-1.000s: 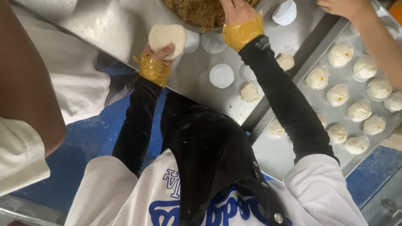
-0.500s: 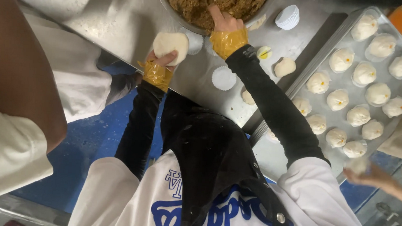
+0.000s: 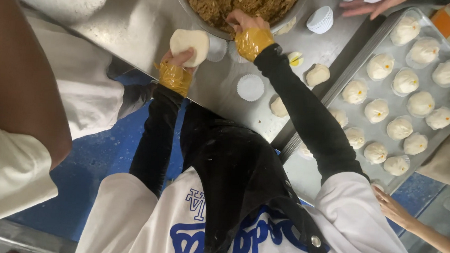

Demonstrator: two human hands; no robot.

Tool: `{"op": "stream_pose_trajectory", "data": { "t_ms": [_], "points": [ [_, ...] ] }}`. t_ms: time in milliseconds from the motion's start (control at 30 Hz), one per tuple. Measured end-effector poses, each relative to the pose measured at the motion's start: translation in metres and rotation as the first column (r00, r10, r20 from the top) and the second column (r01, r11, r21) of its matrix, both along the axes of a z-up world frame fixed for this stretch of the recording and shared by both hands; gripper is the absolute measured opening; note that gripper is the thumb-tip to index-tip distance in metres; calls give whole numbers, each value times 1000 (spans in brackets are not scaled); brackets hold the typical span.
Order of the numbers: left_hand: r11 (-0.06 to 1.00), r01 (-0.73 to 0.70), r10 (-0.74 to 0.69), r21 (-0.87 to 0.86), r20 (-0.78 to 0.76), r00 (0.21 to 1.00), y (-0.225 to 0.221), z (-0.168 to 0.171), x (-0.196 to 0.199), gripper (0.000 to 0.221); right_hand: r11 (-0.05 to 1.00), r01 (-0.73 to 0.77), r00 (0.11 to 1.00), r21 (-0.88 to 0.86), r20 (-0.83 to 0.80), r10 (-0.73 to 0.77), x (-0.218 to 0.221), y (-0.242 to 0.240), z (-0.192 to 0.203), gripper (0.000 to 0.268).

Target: The recorder prepares stuffed buns by flattening dough, adding meat filling and egg, then sealing the dough and placing it on a tray.

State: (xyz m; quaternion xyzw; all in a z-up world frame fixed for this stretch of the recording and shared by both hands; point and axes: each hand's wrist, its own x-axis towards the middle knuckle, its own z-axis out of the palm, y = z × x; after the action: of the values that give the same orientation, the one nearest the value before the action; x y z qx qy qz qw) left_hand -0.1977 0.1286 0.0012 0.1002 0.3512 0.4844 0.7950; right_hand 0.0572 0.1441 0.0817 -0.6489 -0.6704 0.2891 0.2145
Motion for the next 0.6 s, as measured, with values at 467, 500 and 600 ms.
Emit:
{"op": "stream_pose_trajectory", "data": {
  "t_ms": [467, 500, 600],
  "points": [
    [996, -63, 75, -66, 185, 980, 13, 9, -2, 51, 970, -103, 855, -221, -518, -27, 53, 6, 5, 23],
    [996, -61, 72, -67, 186, 980, 15, 11, 3, 51, 970, -101, 855, -221, -518, -29, 56, 2, 4, 23],
    [999, -10, 20, -52, 184, 983, 22, 16, 29, 52, 999, -4, 844, -53, -536, -25, 61, -15, 12, 25]
  ]
}}
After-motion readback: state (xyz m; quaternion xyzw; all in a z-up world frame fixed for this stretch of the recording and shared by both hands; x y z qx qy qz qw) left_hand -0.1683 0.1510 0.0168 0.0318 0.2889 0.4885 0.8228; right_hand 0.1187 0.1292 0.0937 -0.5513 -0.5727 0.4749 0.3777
